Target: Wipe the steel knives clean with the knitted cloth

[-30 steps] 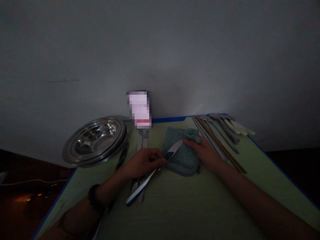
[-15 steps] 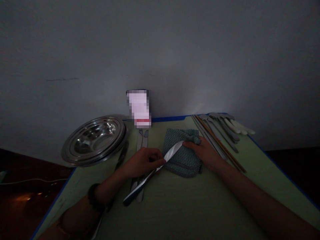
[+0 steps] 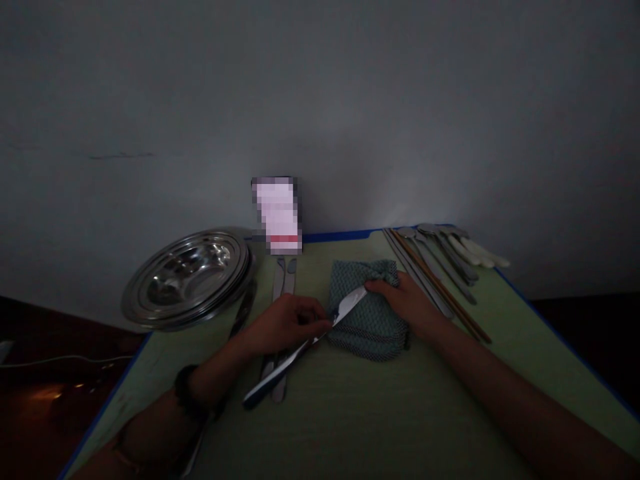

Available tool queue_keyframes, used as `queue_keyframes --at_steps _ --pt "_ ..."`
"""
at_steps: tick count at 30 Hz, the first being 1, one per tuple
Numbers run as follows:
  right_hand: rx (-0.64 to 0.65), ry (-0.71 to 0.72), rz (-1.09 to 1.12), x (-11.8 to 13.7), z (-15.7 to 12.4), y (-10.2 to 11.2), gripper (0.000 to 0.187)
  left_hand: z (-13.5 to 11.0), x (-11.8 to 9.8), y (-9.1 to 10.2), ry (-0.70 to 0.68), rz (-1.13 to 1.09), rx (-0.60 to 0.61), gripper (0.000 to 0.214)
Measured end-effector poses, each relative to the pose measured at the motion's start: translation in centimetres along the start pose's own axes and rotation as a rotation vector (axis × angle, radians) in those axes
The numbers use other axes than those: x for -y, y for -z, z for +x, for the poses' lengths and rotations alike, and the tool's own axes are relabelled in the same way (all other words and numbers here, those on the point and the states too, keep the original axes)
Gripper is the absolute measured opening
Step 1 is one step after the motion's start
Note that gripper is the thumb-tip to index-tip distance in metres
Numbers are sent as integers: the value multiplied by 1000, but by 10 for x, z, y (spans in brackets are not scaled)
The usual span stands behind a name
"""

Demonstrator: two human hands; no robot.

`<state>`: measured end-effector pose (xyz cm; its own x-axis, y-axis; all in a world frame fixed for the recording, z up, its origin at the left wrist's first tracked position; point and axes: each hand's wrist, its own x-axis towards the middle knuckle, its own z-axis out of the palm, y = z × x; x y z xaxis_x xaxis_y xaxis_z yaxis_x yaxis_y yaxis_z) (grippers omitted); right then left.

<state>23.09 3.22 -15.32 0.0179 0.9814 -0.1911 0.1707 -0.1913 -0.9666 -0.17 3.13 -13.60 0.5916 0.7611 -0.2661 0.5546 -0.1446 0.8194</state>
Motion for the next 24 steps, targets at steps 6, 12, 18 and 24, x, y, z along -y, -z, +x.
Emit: queue_keyframes --at_steps 6,12,18,24 --pt "-10 9 5 -3 1 0 21 0 1 -1 -8 8 -2 26" --pt "7 41 -55 -1 1 2 19 -1 -2 -1 -3 29 -5 23" --pt "34 161 -167 2 0 1 13 -1 -1 -1 -10 44 8 24" --pt "29 175 -178 -1 2 0 14 0 0 -1 -9 51 2 25"
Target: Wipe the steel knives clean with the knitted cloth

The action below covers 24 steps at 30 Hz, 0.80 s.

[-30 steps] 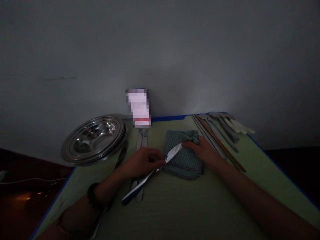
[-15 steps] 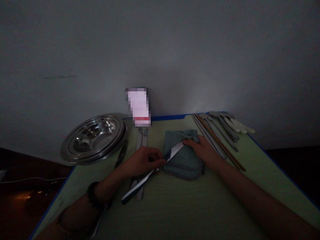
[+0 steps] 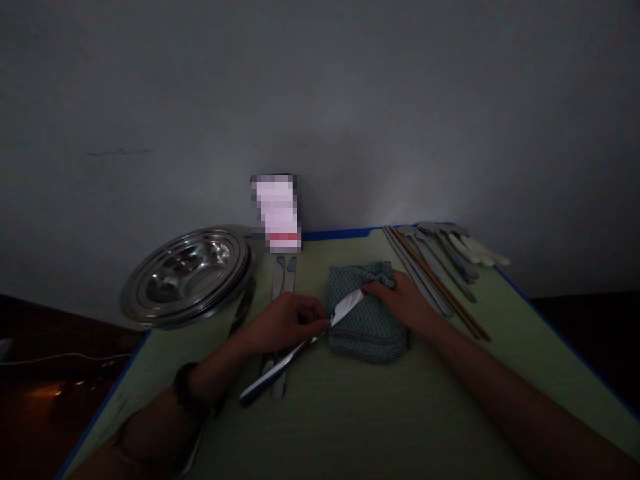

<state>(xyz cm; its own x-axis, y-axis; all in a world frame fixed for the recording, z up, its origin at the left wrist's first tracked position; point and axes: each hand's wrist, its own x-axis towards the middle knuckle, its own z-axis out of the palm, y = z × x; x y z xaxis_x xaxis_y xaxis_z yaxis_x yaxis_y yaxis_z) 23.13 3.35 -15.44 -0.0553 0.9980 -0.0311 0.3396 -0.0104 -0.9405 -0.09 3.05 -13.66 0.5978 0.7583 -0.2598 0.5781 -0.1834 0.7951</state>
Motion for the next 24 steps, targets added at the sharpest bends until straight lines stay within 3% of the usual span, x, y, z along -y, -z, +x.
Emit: queue_keyframes --at_steps 9,14,20,24 --pt "-18 49 -31 -1 0 0 13 -1 -3 1 7 -5 2 26" --pt "33 50 51 -3 -1 2 24 1 -3 1 7 -10 10 26" --pt "-274 -12 291 -8 0 -3 34 -4 -6 11 -13 14 85 39" --pt "-320 -12 323 -10 0 -6 35 -7 -5 15 -25 25 170 34"
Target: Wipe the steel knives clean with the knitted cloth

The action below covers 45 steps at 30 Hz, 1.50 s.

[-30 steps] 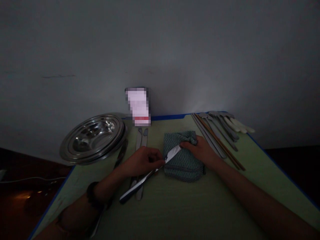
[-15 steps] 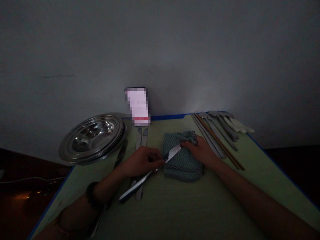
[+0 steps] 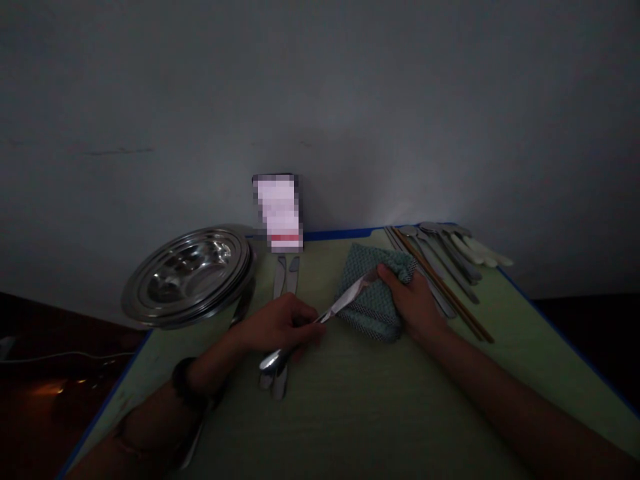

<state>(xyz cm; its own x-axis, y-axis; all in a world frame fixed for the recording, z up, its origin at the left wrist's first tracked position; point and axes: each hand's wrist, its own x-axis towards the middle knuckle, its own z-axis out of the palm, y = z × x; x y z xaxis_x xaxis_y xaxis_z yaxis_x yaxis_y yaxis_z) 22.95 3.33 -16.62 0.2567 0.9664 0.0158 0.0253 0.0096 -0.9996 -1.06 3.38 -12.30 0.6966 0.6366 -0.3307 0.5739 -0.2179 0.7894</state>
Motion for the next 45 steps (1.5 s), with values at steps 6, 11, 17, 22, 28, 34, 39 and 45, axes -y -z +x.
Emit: queue_keyframes --at_steps 6,11,17,22,28,34,39,45 --pt "-84 -44 128 -6 4 -2 41 4 2 -1 -22 32 -65 37" --pt "-186 -181 264 -3 6 -3 44 4 5 -3 -16 8 -74 38" --pt "-71 -75 283 5 -6 -5 51 5 5 -5 -7 -37 -98 39" --pt "229 -33 323 10 -12 -8 54 8 4 -6 -5 -38 -158 39" --pt "154 -179 583 7 -15 -16 14 8 -1 -8 -34 -14 -154 38" --pt "319 -250 633 6 -19 -21 19 7 -1 -11 -53 16 -125 39" --pt "500 -217 537 0 -19 -19 24 7 -1 -10 -54 34 -119 39" --pt "558 -269 598 0 -19 -16 22 8 -3 -10 -32 46 -151 37"
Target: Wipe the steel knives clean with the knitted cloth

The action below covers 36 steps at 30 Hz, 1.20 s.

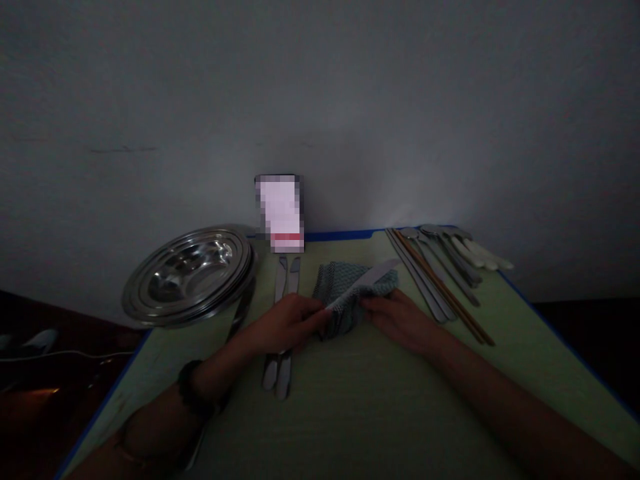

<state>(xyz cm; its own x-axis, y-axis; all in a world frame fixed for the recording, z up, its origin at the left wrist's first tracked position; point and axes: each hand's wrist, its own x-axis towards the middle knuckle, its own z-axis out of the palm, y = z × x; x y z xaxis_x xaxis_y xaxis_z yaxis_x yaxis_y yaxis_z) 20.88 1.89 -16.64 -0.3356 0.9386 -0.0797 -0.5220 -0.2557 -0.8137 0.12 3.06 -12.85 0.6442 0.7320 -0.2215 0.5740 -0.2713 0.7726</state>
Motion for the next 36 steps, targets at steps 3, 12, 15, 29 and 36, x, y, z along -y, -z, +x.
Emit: queue_keyframes --at_steps 3,12,15,29,36 --pt "-22 -31 78 4 1 -1 21 1 1 0 2 -2 -2 41" --pt "-109 20 122 3 2 -10 20 -1 1 -1 -27 -21 -11 37" --pt "-201 64 148 1 3 -12 22 -2 3 0 -40 -36 6 32" --pt "-422 107 388 1 12 -5 12 -2 5 1 -63 -19 21 33" --pt "-353 148 263 2 8 -10 13 -1 2 3 -102 39 -1 42"
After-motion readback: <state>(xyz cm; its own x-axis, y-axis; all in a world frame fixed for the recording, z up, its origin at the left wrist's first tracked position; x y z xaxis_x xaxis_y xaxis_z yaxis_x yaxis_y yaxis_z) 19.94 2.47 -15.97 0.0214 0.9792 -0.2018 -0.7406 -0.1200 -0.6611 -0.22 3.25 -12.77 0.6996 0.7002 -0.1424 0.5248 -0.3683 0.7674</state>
